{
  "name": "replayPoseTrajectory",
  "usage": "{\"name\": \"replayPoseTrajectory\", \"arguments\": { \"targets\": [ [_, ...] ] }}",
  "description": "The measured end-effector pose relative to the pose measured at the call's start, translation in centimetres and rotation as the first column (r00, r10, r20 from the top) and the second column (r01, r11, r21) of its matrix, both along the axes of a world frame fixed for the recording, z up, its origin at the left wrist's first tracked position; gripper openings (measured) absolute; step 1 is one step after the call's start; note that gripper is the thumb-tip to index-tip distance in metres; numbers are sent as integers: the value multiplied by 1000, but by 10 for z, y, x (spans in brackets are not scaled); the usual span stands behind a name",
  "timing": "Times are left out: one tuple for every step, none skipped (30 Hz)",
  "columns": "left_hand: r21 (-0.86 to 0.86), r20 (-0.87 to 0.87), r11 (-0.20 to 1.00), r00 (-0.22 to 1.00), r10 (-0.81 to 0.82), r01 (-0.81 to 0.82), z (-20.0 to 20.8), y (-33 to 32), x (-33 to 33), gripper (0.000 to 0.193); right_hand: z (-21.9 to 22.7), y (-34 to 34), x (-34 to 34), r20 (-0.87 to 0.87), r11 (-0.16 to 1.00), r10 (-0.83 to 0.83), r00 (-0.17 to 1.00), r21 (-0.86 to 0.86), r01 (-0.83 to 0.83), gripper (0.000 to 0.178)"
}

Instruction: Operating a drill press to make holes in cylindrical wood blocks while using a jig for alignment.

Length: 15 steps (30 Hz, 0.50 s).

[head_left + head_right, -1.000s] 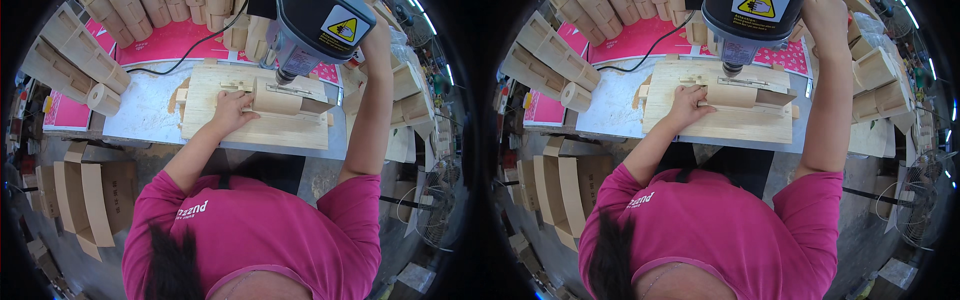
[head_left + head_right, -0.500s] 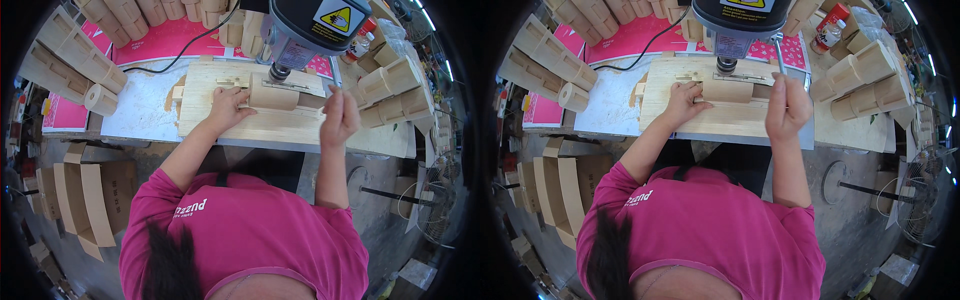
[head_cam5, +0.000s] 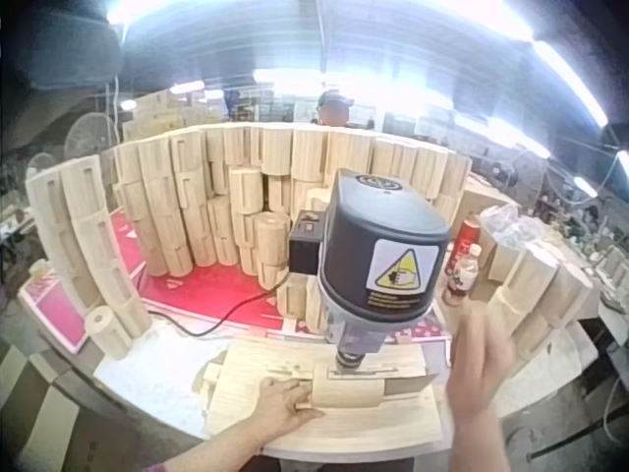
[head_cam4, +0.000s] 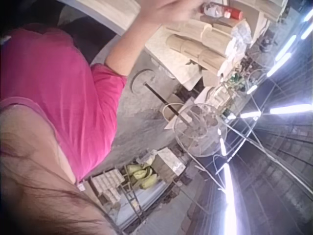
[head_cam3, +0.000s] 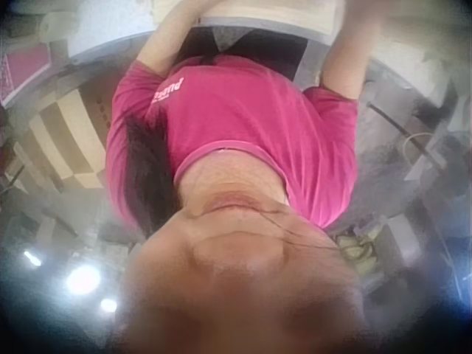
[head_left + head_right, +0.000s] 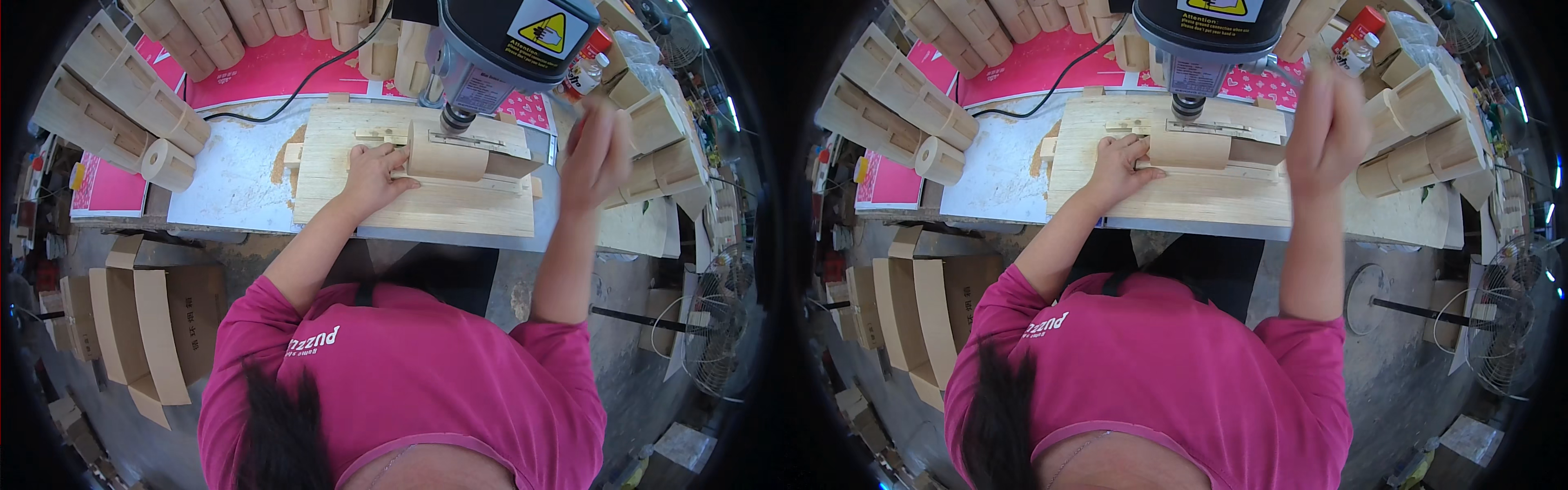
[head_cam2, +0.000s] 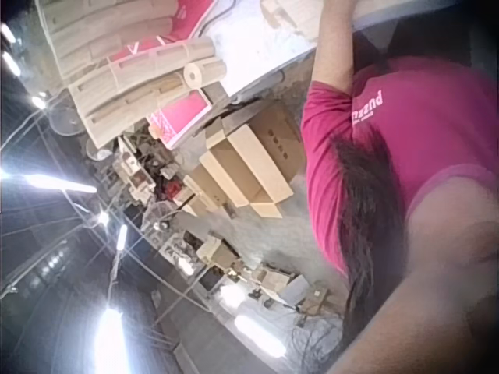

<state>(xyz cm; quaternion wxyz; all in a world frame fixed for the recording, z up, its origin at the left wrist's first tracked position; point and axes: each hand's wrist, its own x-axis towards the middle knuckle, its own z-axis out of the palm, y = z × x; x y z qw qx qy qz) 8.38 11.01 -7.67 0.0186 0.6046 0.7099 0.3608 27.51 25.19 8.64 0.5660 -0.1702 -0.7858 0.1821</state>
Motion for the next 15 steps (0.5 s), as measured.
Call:
{"name": "replayPoseTrajectory", "arguments": {
  "targets": [
    [-4,2,1000,1000,7,-7,1,1,1,51,30,8,-9,55,998,-35,998,-48,37,14],
    [-4,1,1000,1000,12,-12,1,-1,1,51,44,27,-22,116,996,-43,992,82,33,21],
    [-27,77,1000,997,-11,13,7,7,8,45,61,46,-21,175,973,-104,979,222,63,28],
    [-60,148,998,989,5,3,8,9,10,38,66,58,-33,172,972,-106,979,224,66,28],
    [-59,146,998,989,13,-4,10,9,10,38,68,66,-49,121,998,-13,993,63,6,29],
    [-59,184,998,983,16,-6,11,10,11,41,70,69,-57,57,993,69,996,-96,-63,30],
    [-57,223,998,975,22,-10,12,11,11,44,67,76,-55,57,993,77,995,-94,-71,30],
    [-55,224,998,974,25,-13,12,12,12,44,60,87,-43,91,986,106,990,-140,-93,31],
    [-39,309,999,951,-5,18,12,14,12,42,54,96,-34,124,977,133,983,-186,-108,35],
    [-24,392,998,919,-36,50,11,16,12,40,48,89,-25,108,957,178,978,-251,-147,41],
    [-29,394,999,919,-24,38,10,13,9,40,35,87,-19,109,954,190,976,-256,-157,41],
    [-24,472,998,881,-42,60,10,9,4,38,16,88,-12,159,911,276,948,-358,-205,42],
    [-7,548,995,833,-79,99,12,7,3,37,-1,85,0,204,863,345,916,-452,-225,44],
    [-2,549,994,831,-88,107,14,6,3,37,-24,84,11,325,870,351,878,-461,-177,44],
    [17,447,994,889,-102,105,14,2,3,36,-46,79,21,439,874,357,825,-467,-130,44]
  ]
}}
